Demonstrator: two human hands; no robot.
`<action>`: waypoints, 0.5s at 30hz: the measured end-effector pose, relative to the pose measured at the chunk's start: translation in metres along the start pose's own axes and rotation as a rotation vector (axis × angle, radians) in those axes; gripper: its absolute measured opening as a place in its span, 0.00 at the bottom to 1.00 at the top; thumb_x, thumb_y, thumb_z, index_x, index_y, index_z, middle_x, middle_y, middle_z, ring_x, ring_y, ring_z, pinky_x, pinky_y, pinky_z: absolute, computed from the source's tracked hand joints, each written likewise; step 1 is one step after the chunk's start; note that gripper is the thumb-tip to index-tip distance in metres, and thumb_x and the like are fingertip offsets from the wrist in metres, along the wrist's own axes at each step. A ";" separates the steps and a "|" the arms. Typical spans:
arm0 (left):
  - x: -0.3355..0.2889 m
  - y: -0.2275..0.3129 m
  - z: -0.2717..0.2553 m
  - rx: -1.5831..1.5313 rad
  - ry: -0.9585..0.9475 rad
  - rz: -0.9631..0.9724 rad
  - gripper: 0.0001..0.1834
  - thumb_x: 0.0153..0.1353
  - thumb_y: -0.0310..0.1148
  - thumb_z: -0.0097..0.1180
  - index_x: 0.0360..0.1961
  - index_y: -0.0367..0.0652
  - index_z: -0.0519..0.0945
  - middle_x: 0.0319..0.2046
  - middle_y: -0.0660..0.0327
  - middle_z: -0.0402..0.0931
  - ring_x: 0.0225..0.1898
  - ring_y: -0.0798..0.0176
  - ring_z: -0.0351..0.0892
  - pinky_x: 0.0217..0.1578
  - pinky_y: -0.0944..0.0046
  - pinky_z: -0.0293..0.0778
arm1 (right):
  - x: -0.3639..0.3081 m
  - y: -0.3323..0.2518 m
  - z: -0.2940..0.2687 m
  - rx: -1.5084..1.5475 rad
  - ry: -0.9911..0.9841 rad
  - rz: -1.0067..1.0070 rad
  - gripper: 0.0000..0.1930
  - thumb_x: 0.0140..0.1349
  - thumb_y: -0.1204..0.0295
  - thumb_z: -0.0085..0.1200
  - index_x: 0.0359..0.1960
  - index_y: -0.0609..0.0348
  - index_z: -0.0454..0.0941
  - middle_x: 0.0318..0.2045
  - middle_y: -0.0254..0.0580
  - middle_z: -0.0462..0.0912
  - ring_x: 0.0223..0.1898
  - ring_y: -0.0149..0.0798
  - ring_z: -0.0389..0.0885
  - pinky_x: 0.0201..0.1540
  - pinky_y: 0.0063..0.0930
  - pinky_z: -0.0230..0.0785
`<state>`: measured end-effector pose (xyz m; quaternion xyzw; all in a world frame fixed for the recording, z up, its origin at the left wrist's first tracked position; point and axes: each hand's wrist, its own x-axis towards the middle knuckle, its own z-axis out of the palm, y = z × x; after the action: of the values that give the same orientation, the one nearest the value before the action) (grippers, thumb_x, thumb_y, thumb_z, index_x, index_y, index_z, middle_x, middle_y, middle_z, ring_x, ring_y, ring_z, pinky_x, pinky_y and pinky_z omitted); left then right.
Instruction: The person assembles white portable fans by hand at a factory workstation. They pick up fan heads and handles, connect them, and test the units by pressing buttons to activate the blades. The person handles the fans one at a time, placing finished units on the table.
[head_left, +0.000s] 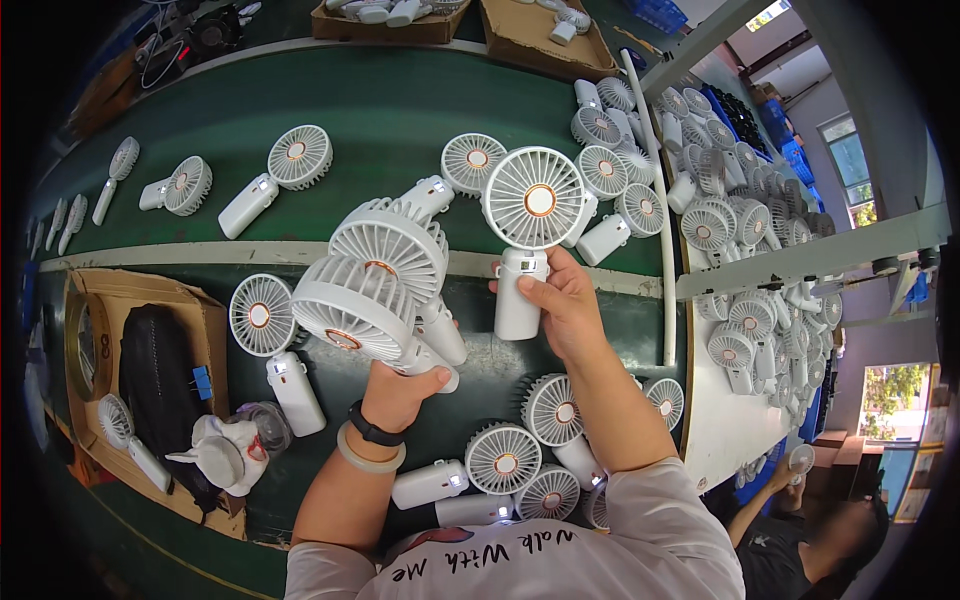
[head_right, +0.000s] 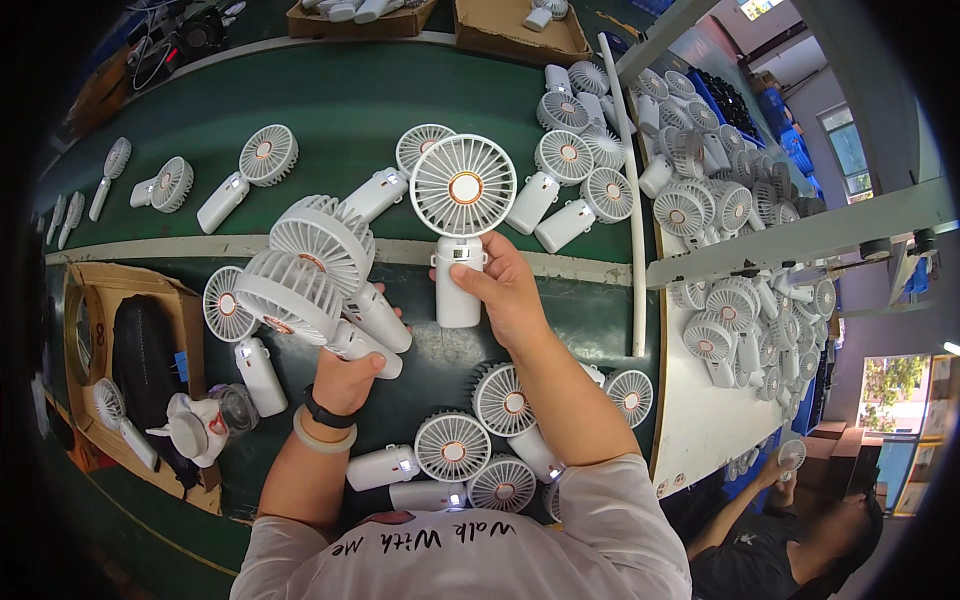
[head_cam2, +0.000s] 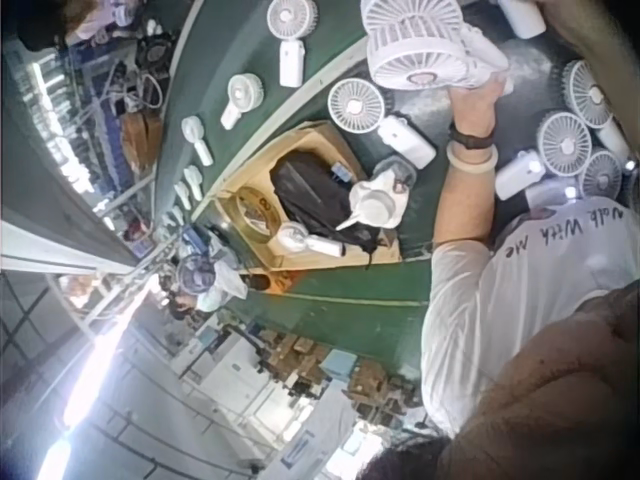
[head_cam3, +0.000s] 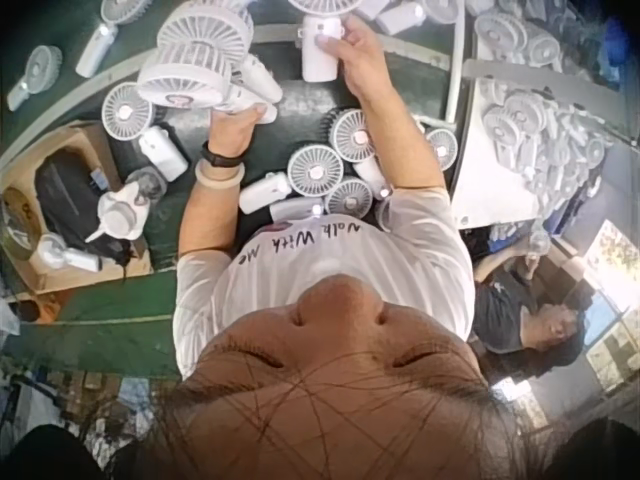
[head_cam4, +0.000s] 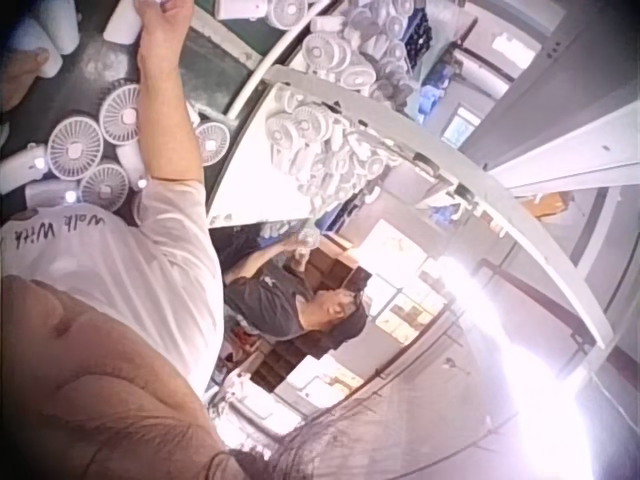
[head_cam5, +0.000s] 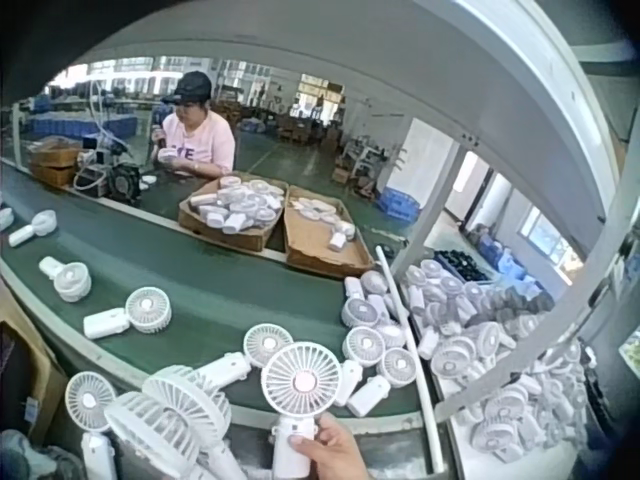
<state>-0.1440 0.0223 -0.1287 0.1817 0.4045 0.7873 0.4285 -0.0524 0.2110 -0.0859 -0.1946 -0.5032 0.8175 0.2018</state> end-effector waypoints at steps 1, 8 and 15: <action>0.000 0.001 0.001 0.001 -0.001 -0.001 0.47 0.41 0.25 0.67 0.62 0.44 0.54 0.58 0.53 0.59 0.53 0.55 0.67 0.50 0.51 0.72 | -0.001 -0.002 -0.001 -0.001 -0.002 0.017 0.19 0.54 0.79 0.53 0.49 0.63 0.67 0.38 0.44 0.79 0.39 0.35 0.79 0.43 0.29 0.72; 0.001 0.000 -0.002 0.031 -0.045 0.003 0.50 0.41 0.26 0.67 0.64 0.46 0.51 0.61 0.56 0.55 0.57 0.55 0.63 0.49 0.50 0.72 | -0.001 0.001 0.000 -0.055 0.015 -0.029 0.21 0.53 0.76 0.55 0.50 0.63 0.66 0.40 0.48 0.79 0.39 0.39 0.80 0.44 0.32 0.72; 0.000 -0.005 -0.006 0.052 -0.112 0.049 0.50 0.41 0.26 0.67 0.64 0.48 0.51 0.62 0.58 0.51 0.63 0.52 0.54 0.51 0.47 0.71 | -0.001 0.001 0.000 -0.027 -0.018 -0.019 0.20 0.55 0.79 0.52 0.51 0.62 0.65 0.41 0.43 0.78 0.43 0.34 0.77 0.48 0.28 0.68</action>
<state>-0.1455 0.0211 -0.1368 0.2464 0.3959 0.7753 0.4260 -0.0515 0.2102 -0.0870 -0.1851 -0.5176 0.8105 0.2024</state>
